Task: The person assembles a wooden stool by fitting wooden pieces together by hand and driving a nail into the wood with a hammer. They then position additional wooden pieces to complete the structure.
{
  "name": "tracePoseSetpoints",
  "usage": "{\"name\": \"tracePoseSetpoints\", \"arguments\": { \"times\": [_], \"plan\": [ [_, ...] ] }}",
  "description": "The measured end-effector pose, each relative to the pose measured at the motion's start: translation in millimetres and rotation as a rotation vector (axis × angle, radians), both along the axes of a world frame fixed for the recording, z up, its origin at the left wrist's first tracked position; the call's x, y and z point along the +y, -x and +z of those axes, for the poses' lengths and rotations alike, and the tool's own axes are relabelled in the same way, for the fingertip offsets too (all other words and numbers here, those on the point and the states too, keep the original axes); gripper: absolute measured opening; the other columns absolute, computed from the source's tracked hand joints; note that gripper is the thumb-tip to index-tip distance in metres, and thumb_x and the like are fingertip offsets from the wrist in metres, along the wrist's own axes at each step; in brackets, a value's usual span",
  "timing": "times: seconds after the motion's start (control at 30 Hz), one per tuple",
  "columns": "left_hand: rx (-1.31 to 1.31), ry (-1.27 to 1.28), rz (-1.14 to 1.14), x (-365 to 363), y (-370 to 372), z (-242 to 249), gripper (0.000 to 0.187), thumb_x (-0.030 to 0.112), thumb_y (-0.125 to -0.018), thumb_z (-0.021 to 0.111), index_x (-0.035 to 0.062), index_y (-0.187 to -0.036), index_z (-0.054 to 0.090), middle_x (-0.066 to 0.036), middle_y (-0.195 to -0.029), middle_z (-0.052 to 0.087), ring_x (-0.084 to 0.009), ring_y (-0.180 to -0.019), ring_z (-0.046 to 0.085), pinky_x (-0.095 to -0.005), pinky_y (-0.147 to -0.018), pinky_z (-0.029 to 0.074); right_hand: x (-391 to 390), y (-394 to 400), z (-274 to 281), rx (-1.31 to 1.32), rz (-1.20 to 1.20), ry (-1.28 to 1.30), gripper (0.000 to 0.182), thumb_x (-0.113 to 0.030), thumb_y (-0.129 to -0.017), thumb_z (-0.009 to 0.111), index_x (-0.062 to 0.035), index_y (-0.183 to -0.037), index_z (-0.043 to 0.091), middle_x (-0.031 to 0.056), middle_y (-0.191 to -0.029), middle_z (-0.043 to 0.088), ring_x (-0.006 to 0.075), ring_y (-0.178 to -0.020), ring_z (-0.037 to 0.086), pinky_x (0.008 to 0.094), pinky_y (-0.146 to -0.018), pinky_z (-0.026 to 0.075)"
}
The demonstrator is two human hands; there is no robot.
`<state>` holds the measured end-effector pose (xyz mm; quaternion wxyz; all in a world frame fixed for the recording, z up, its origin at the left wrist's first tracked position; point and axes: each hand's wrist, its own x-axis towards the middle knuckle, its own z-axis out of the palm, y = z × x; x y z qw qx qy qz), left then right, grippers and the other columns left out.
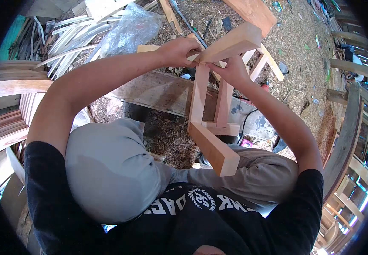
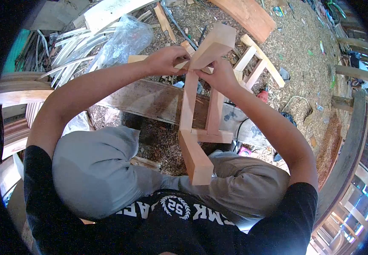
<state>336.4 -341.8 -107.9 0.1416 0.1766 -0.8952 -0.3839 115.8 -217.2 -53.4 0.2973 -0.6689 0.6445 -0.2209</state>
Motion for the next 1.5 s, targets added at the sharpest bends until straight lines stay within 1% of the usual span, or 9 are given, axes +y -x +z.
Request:
{"name": "tracePoseSetpoints", "arguments": {
  "times": [0.13, 0.23, 0.33, 0.43, 0.57, 0.83, 1.13, 1.33, 1.5],
  "plan": [
    [0.004, 0.017, -0.004, 1, 0, 2, 0.043, 0.026, -0.078, 0.083, 0.0042, -0.113, 0.068, -0.015, -0.107, 0.067, -0.0359, -0.102, 0.067, -0.0442, -0.087, 0.055, 2, -3, 10, 0.048, 0.028, 0.03, 0.039, -0.028, -0.083, 0.085, -0.0024, -0.111, 0.076, 0.0174, -0.108, 0.076, 0.0361, -0.101, 0.073, 0.044, -0.088, 0.056],
    [-0.022, -0.013, 0.008, 3, -1, 7, 0.043, 0.026, -0.078, 0.084, 0.0046, -0.112, 0.069, -0.014, -0.105, 0.066, -0.035, -0.101, 0.067, -0.0432, -0.085, 0.055, 2, -1, 4, 0.013, 0.041, 0.056, 0.037, -0.029, -0.083, 0.084, -0.0055, -0.111, 0.077, 0.0166, -0.108, 0.076, 0.0374, -0.102, 0.072, 0.0452, -0.088, 0.056],
    [-0.049, -0.027, 0.015, 3, -1, 8, 0.043, 0.026, -0.078, 0.084, 0.0046, -0.112, 0.069, -0.013, -0.104, 0.066, -0.0345, -0.099, 0.067, -0.0426, -0.083, 0.055, 2, 1, -1, -0.017, 0.046, 0.106, 0.039, -0.031, -0.083, 0.084, -0.0056, -0.111, 0.077, 0.0167, -0.108, 0.076, 0.0371, -0.102, 0.072, 0.0451, -0.088, 0.056],
    [0.039, 0.017, 0.004, 3, -1, 7, 0.043, 0.026, -0.078, 0.084, 0.0046, -0.111, 0.069, -0.013, -0.103, 0.066, -0.0348, -0.099, 0.067, -0.0432, -0.083, 0.055, 2, 2, -2, 0.049, 0.04, 0.075, 0.039, -0.032, -0.083, 0.084, -0.0053, -0.111, 0.077, 0.017, -0.109, 0.076, 0.0372, -0.102, 0.072, 0.0447, -0.089, 0.055],
    [-0.023, 0.002, 0.016, 3, -1, 9, 0.043, 0.027, -0.078, 0.084, 0.0045, -0.111, 0.069, -0.013, -0.104, 0.066, -0.0354, -0.1, 0.067, -0.0436, -0.084, 0.055, 2, 1, -1, 0.0, 0.037, 0.049, 0.04, -0.032, -0.084, 0.084, -0.0053, -0.113, 0.076, 0.0173, -0.11, 0.076, 0.0376, -0.102, 0.072, 0.0445, -0.089, 0.055],
    [-0.025, 0.004, 0.015, 3, -1, 10, 0.044, 0.027, -0.079, 0.084, 0.0045, -0.113, 0.069, -0.014, -0.108, 0.067, -0.0359, -0.103, 0.066, -0.0438, -0.087, 0.056, 1, -2, 2, -0.04, 0.03, 0.057, 0.038, -0.028, -0.083, 0.084, -0.0041, -0.112, 0.076, 0.0158, -0.113, 0.076, 0.0339, -0.105, 0.072, 0.0426, -0.091, 0.055],
    [-0.042, -0.031, 0.019, 4, -2, 11, 0.043, 0.025, -0.078, 0.084, 0.0053, -0.114, 0.069, -0.014, -0.108, 0.067, -0.0351, -0.104, 0.066, -0.0436, -0.088, 0.055, 2, -1, -6, -0.057, -0.005, 0.029, 0.038, -0.029, -0.083, 0.084, -0.0047, -0.111, 0.077, 0.016, -0.109, 0.077, 0.0349, -0.101, 0.073, 0.0435, -0.088, 0.056],
    [-0.03, -0.001, 0.006, 2, -2, 8, 0.043, 0.026, -0.079, 0.084, 0.0049, -0.113, 0.069, -0.014, -0.108, 0.067, -0.0352, -0.103, 0.066, -0.0432, -0.088, 0.055, 1, 0, -10, -0.047, -0.001, 0.003, 0.038, -0.029, -0.083, 0.084, -0.0039, -0.111, 0.077, 0.0172, -0.108, 0.076, 0.0361, -0.101, 0.073, 0.0437, -0.088, 0.056],
    [0.003, -0.04, 0.005, 1, -2, 4, 0.044, 0.026, -0.078, 0.086, 0.0036, -0.112, 0.069, -0.015, -0.109, 0.068, -0.035, -0.104, 0.066, -0.043, -0.09, 0.054, 0, -1, -8, -0.022, 0.01, 0.032, 0.039, -0.03, -0.083, 0.084, -0.0045, -0.112, 0.077, 0.0168, -0.11, 0.076, 0.0362, -0.102, 0.072, 0.0437, -0.089, 0.056]
  ]
}}
